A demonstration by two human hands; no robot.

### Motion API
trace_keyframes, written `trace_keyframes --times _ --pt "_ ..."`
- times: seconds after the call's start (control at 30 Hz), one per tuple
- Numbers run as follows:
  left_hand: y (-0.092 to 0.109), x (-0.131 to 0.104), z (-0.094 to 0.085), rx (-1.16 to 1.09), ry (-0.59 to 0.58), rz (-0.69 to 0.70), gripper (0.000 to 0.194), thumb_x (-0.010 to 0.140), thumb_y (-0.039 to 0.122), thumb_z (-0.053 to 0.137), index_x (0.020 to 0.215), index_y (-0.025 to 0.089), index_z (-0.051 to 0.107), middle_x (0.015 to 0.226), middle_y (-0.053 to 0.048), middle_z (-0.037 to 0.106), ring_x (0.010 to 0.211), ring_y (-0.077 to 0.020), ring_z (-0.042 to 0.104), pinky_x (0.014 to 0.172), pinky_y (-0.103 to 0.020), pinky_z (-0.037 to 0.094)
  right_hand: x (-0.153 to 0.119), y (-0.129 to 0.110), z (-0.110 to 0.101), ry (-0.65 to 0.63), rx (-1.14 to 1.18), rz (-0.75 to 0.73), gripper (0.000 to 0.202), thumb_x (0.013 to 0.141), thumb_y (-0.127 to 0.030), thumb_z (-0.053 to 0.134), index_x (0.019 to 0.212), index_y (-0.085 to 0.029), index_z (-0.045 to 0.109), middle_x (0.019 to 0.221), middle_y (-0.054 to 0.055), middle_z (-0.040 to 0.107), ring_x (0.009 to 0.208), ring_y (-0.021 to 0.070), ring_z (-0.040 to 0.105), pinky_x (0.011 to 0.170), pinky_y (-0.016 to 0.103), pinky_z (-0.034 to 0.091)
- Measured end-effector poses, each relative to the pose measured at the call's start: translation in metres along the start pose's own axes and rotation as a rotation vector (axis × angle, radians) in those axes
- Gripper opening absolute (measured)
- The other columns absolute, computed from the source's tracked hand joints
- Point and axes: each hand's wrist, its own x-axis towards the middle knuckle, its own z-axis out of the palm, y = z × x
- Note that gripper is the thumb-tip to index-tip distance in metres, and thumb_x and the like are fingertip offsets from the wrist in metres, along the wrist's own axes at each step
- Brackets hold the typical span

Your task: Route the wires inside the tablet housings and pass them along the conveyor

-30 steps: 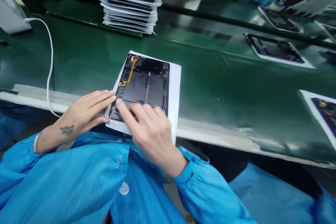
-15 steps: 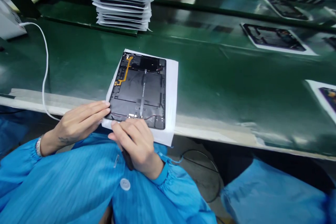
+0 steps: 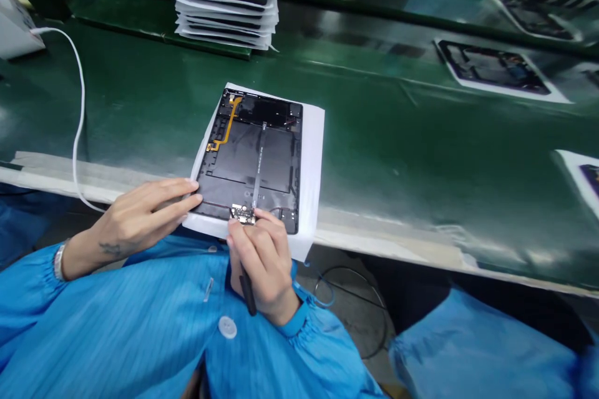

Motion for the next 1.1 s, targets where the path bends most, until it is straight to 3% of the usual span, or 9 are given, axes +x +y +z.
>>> trace_keyframes --times 0.17,0.27,0.4,0.63,0.77,0.93,1.1 --pt "0.002 0.008 -0.005 0.042 -0.079 0.041 0.03 0.101 0.025 0.056 0.128 0.012 0.061 0.122 -0.019 0.067 0.113 -0.0329 0.068 0.084 -0.044 0.063 0.026 0.002 -0.003 -0.047 0.26 0.095 0.03 0.091 -0.005 0.061 0.117 -0.019 0.069 0.1 0.008 0.074 0.095 0.0222 0.069 0.084 0.041 0.061" --pt "0.004 0.012 -0.007 0.077 -0.109 0.059 0.033 0.104 0.03 0.051 0.13 0.011 0.059 0.12 -0.02 0.066 0.11 -0.0343 0.068 0.079 -0.045 0.063 0.047 0.001 0.002 -0.188 0.425 0.242 0.017 0.097 -0.01 0.059 0.103 -0.021 0.07 0.094 0.003 0.074 0.089 0.0186 0.07 0.079 0.035 0.058" --pt "0.006 0.013 -0.007 0.087 -0.116 0.047 0.032 0.104 0.029 0.048 0.13 0.011 0.055 0.121 -0.02 0.065 0.111 -0.0339 0.067 0.078 -0.043 0.062 0.059 0.001 0.008 -0.292 0.439 0.262 0.015 0.1 -0.016 0.056 0.094 -0.021 0.068 0.086 0.002 0.072 0.085 0.0175 0.068 0.076 0.033 0.054" --pt "0.006 0.013 -0.004 0.065 -0.081 0.046 0.029 0.103 0.027 0.05 0.125 0.01 0.057 0.119 -0.021 0.067 0.108 -0.0337 0.069 0.075 -0.043 0.063 0.058 0.003 0.009 -0.304 0.47 0.19 0.012 0.099 -0.011 0.057 0.096 -0.019 0.066 0.088 0.003 0.072 0.083 0.0162 0.065 0.076 0.033 0.052" --pt "0.002 0.008 -0.004 0.076 -0.045 0.093 0.029 0.101 0.027 0.057 0.124 0.01 0.06 0.121 -0.023 0.068 0.11 -0.0352 0.07 0.082 -0.048 0.064 0.06 0.004 0.01 -0.334 0.478 0.164 0.012 0.098 -0.01 0.058 0.098 -0.018 0.067 0.089 0.005 0.072 0.084 0.0174 0.064 0.075 0.035 0.052" --pt "-0.006 0.0 -0.005 0.026 -0.013 0.125 0.028 0.097 0.02 0.063 0.123 0.008 0.064 0.129 -0.02 0.068 0.12 -0.0302 0.068 0.099 -0.041 0.062 0.06 0.007 0.009 -0.326 0.513 0.195 0.013 0.098 -0.009 0.059 0.096 -0.019 0.067 0.088 0.003 0.073 0.083 0.0162 0.064 0.074 0.033 0.052" --pt "-0.007 0.004 -0.005 0.021 0.024 0.1 0.021 0.095 0.016 0.066 0.115 0.008 0.066 0.122 -0.016 0.072 0.111 -0.0283 0.073 0.094 -0.039 0.064 0.058 0.009 0.006 -0.29 0.492 0.246 0.013 0.098 -0.011 0.058 0.096 -0.018 0.068 0.086 0.003 0.072 0.084 0.0159 0.065 0.074 0.031 0.052"
